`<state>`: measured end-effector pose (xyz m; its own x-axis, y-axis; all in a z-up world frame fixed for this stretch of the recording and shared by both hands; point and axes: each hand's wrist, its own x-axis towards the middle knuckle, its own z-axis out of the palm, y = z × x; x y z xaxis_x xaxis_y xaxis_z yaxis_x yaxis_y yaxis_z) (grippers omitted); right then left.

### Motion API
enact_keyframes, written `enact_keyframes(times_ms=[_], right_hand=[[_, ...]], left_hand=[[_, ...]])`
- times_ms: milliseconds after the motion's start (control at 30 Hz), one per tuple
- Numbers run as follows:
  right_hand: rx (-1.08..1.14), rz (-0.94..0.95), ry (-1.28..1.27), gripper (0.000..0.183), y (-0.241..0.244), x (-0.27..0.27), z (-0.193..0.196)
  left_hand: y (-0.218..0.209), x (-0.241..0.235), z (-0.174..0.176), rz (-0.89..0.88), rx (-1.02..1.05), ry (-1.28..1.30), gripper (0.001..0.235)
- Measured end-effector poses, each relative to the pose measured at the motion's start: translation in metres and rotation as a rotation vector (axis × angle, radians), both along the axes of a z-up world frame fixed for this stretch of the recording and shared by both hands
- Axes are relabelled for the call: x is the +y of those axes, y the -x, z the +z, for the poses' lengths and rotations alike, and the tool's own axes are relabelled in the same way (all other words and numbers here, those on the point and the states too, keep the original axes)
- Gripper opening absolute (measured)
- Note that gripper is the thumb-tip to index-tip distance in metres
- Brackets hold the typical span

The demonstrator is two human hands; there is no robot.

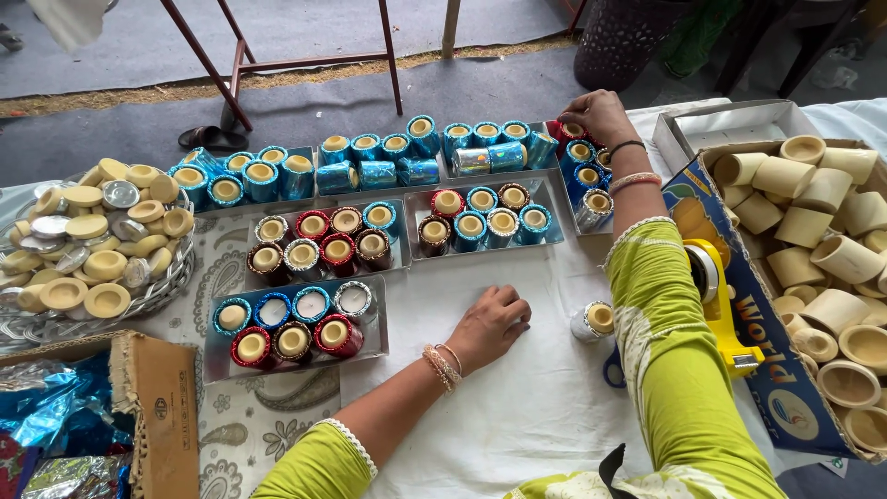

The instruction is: The person assembles small candles by placing wicks into wooden cups and wrapping them in colorful foil. They handle the cups and foil by hand, arranging the finished items into metal trays on the table.

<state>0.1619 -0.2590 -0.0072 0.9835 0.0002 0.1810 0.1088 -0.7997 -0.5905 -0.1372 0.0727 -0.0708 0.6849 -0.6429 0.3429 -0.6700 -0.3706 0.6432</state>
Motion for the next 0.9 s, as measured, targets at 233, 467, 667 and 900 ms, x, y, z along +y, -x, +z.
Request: enact_keyframes(times_ms=[233, 467, 667, 900], right_hand=[[0.016, -0.018, -0.025, 0.017, -0.007, -0.011, -0.017], [-0.172, -0.081, -0.261, 0.023, -0.022, -0.046, -0.011], [-0.223, -0.134, -0.288, 0.028, 0.038, -0.058, 0.049], [-0.024, -0.049, -0.014, 0.026, 0.125, -0.069, 0.097]], left_hand=[[0.000, 0.000, -0.002, 0.006, -0.029, 0.010, 0.013], [-0.001, 0.000, 0.001, -0.008, -0.014, -0.003, 0.013], [0.001, 0.000, -0.001, 0.000, -0.023, 0.001, 0.012], [-0.002, -0.002, -0.009, -0.002, -0.051, 0.024, 0.012]])
